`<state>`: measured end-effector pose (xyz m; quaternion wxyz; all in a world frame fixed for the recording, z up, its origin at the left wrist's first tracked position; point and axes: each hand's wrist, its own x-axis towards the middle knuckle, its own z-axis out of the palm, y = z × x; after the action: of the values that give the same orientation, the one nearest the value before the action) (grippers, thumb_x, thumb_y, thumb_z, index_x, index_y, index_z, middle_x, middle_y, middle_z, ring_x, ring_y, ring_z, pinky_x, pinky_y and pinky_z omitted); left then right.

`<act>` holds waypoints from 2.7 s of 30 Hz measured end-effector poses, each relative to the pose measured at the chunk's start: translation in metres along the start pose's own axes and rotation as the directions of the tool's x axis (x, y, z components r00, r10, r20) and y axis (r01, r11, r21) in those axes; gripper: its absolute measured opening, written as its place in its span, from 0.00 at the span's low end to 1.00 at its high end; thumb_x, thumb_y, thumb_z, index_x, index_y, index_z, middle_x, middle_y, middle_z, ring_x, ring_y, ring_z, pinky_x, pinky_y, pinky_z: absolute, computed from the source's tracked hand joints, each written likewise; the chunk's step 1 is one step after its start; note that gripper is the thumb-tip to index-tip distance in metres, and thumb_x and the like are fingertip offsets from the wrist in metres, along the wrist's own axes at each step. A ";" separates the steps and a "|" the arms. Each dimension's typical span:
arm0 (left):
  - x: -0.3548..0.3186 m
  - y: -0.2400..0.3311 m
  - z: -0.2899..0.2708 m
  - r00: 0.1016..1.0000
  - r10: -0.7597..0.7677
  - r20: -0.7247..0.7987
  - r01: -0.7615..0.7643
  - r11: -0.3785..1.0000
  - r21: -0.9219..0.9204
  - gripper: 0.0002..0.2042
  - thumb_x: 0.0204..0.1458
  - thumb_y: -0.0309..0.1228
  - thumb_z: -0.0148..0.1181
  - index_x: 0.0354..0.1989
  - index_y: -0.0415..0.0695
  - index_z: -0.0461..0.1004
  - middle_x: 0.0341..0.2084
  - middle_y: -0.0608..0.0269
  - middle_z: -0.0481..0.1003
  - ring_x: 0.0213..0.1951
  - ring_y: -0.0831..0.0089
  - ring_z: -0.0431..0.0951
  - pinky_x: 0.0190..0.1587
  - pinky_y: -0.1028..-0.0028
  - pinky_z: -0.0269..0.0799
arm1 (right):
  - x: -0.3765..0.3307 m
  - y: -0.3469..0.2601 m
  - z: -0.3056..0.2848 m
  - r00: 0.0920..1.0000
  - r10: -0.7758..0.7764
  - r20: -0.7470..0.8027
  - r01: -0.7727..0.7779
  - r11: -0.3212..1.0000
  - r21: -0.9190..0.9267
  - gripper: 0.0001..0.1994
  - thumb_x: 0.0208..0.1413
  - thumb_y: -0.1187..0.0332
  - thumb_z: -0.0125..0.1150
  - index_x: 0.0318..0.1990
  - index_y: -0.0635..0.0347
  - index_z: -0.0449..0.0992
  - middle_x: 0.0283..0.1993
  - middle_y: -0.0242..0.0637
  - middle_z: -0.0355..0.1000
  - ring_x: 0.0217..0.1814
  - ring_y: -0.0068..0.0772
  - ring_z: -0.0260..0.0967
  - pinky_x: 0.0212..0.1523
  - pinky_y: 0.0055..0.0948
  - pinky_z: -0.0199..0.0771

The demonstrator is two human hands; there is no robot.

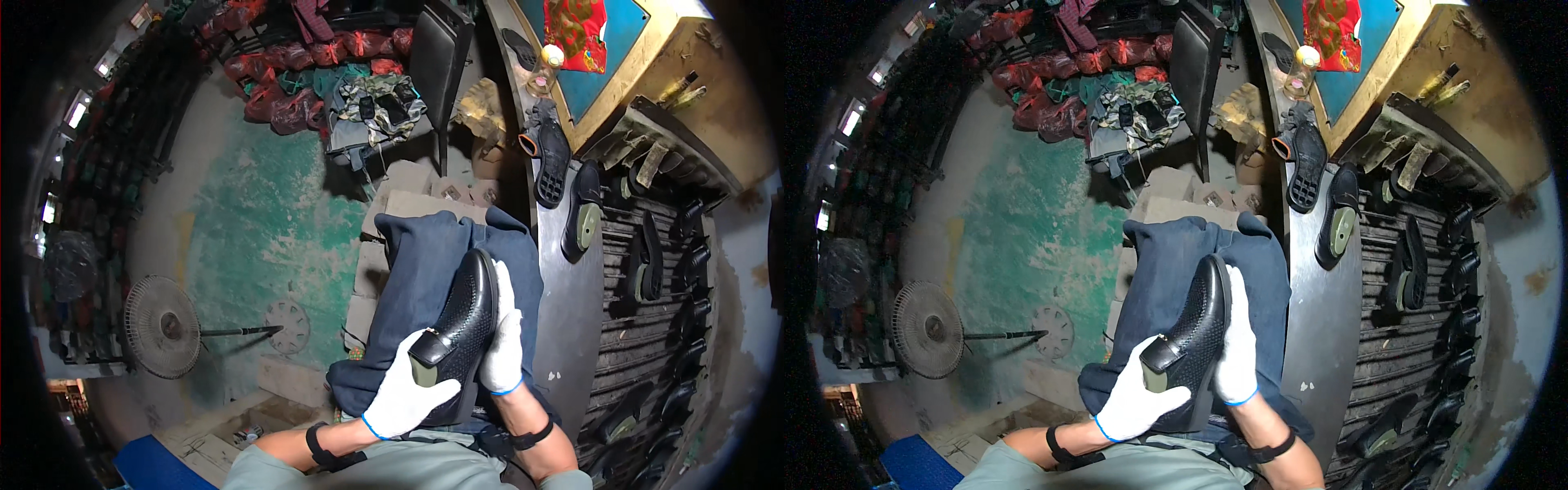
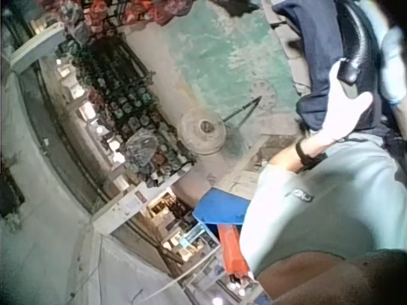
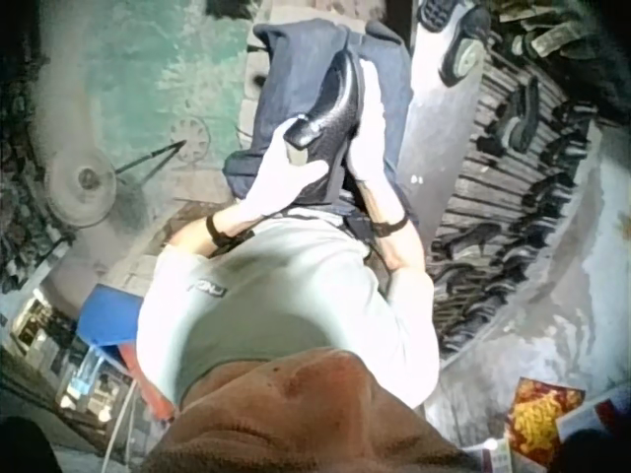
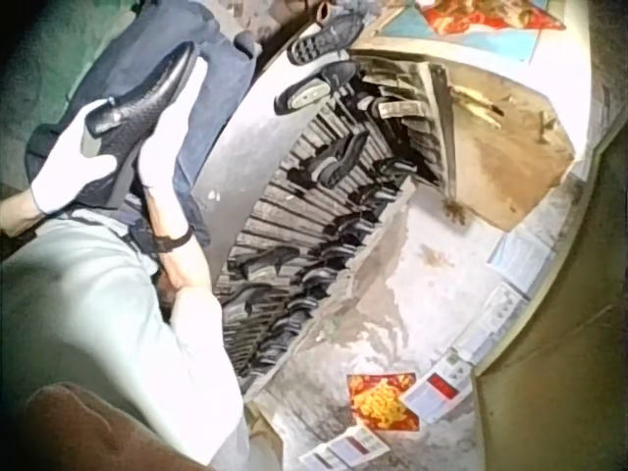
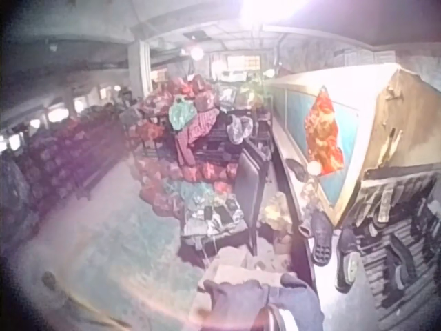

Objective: The person repeatedly wipes and buffs black shoes with a cloth, handling them one at a time. The person picks up each shoe, rubs the surface with a cloth, and places it back on the rack.

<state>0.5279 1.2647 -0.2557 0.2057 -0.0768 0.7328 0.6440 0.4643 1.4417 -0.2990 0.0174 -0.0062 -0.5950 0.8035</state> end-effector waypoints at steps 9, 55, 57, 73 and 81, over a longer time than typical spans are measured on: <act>0.001 0.031 0.019 0.794 0.561 0.235 -0.606 0.765 0.220 0.45 0.56 0.26 0.71 0.82 0.31 0.55 0.80 0.29 0.59 0.82 0.36 0.58 0.83 0.50 0.53 | -0.058 -0.036 -0.048 0.873 0.485 -0.045 -0.476 0.869 0.136 0.46 0.53 0.71 0.80 0.79 0.65 0.62 0.64 0.47 0.78 0.52 0.33 0.84 0.52 0.31 0.89; 0.132 0.018 0.041 0.474 0.880 0.033 -0.866 0.458 0.200 0.18 0.67 0.43 0.64 0.29 0.42 0.78 0.28 0.55 0.79 0.31 0.51 0.79 0.40 0.52 0.77 | -0.072 -0.015 -0.062 0.723 0.493 0.484 -0.546 -0.022 0.837 0.44 0.60 0.50 0.58 0.80 0.69 0.61 0.74 0.65 0.70 0.71 0.71 0.75 0.73 0.73 0.76; 0.156 0.023 0.046 0.592 0.804 0.064 -0.804 0.594 -0.019 0.35 0.76 0.61 0.43 0.43 0.39 0.85 0.47 0.49 0.85 0.57 0.50 0.80 0.66 0.48 0.71 | -0.073 0.001 -0.069 0.625 0.709 0.325 -0.579 0.142 0.803 0.34 0.61 0.59 0.58 0.72 0.72 0.71 0.65 0.58 0.80 0.62 0.52 0.84 0.67 0.47 0.86; 0.110 0.013 0.022 0.937 0.056 0.345 0.227 0.652 -0.723 0.44 0.68 0.44 0.69 0.84 0.36 0.54 0.81 0.54 0.63 0.80 0.63 0.63 0.84 0.59 0.54 | -0.059 -0.019 -0.063 0.789 0.614 -0.015 -0.592 0.768 0.245 0.39 0.52 0.77 0.76 0.74 0.62 0.68 0.54 0.35 0.80 0.50 0.27 0.81 0.54 0.30 0.85; 0.087 0.017 0.039 0.983 0.062 0.175 0.030 0.878 -0.478 0.42 0.61 0.36 0.78 0.79 0.34 0.61 0.71 0.55 0.72 0.72 0.66 0.71 0.77 0.63 0.64 | -0.048 -0.017 -0.027 0.984 0.066 -0.164 -0.107 0.961 -0.256 0.59 0.50 0.71 0.78 0.86 0.67 0.45 0.61 0.46 0.80 0.57 0.34 0.81 0.63 0.33 0.81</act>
<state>0.4505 1.3183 -0.2783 0.2421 -0.0590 0.5293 0.8111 0.5131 1.4707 -0.2913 0.0271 -0.0967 -0.6927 0.7142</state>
